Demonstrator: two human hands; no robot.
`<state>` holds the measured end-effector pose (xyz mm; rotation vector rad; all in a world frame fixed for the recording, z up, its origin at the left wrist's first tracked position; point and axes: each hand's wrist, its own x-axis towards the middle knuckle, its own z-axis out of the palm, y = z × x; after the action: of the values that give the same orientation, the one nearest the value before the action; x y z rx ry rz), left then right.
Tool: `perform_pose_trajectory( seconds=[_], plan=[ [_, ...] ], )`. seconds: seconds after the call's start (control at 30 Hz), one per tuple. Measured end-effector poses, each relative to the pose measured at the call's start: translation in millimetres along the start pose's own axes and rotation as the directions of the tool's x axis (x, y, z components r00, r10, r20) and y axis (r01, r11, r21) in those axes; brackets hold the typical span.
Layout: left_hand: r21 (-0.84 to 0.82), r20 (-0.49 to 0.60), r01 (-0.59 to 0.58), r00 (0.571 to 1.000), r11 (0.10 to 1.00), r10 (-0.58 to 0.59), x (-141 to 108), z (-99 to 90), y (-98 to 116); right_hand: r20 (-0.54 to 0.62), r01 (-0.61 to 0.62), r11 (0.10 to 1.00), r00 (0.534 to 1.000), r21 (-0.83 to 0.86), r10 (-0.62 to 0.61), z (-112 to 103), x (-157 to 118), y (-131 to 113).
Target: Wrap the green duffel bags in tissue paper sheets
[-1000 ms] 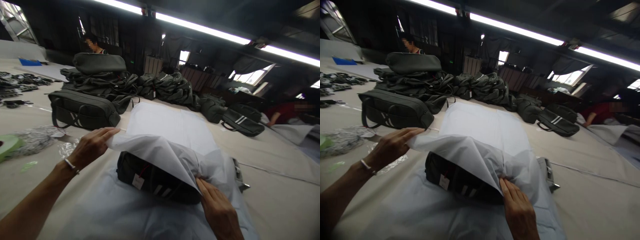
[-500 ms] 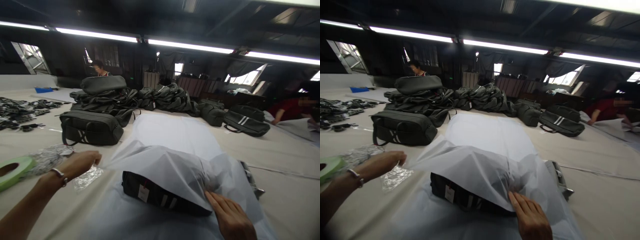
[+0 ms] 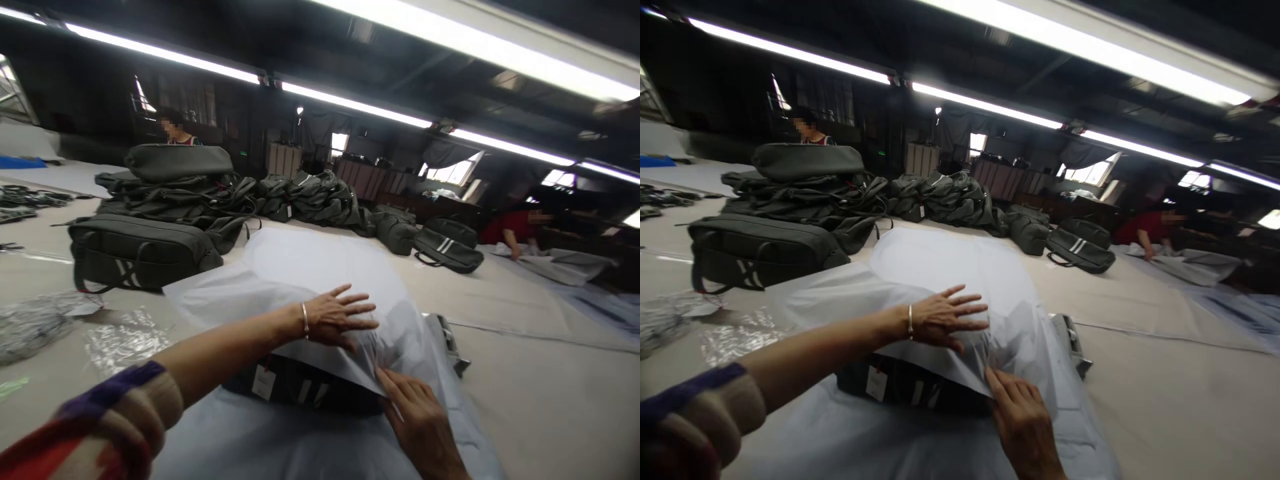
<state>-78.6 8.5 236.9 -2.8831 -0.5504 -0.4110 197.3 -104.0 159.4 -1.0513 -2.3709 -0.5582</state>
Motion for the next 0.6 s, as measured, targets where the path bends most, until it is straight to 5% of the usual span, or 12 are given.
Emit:
perform_pose_trajectory(
  seconds=[0.07,0.13,0.17,0.23,0.3,0.33,0.37,0.43,0.53,0.6],
  plan=[
    [-0.097,0.061,-0.005,0.998,0.995,0.011,1,38.9,12,-0.019,-0.116,0.987,0.993,0.11,0.119,-14,-7,10],
    [-0.162,0.075,0.023,0.997,0.987,-0.011,-8,62.3,17,-0.067,-0.398,0.892,0.905,0.216,0.42,-26,-21,33],
    [-0.183,0.071,0.037,0.997,0.982,-0.024,-13,67.4,18,-0.067,-0.579,0.768,0.785,0.272,0.616,-28,-29,48],
    [-0.208,0.068,0.048,0.997,0.977,-0.034,-18,68.3,18,0.045,-0.844,0.359,0.409,0.397,0.911,-25,-48,75],
    [-0.22,0.079,0.056,0.996,0.974,-0.039,-18,63.9,17,0.301,-0.856,-0.11,0.055,0.505,0.952,-11,-63,92],
    [-0.222,0.088,0.061,0.995,0.973,-0.042,-17,61.8,17,0.44,-0.785,-0.302,-0.042,0.541,0.897,-2,-68,96],
    [-0.222,0.097,0.066,0.994,0.973,-0.045,-15,60.4,18,0.562,-0.694,-0.442,-0.065,0.569,0.825,6,-71,96],
    [-0.22,0.107,0.073,0.993,0.973,-0.05,-14,59.7,19,0.703,-0.51,-0.595,0.028,0.621,0.711,19,-74,91],
    [-0.22,0.098,0.082,0.993,0.972,-0.062,-15,61.8,21,0.703,-0.31,-0.641,0.161,0.703,0.693,22,-71,85],
    [-0.227,0.088,0.089,0.994,0.97,-0.071,-16,63.4,22,0.664,-0.243,-0.627,0.118,0.74,0.738,15,-71,86]
  ],
)
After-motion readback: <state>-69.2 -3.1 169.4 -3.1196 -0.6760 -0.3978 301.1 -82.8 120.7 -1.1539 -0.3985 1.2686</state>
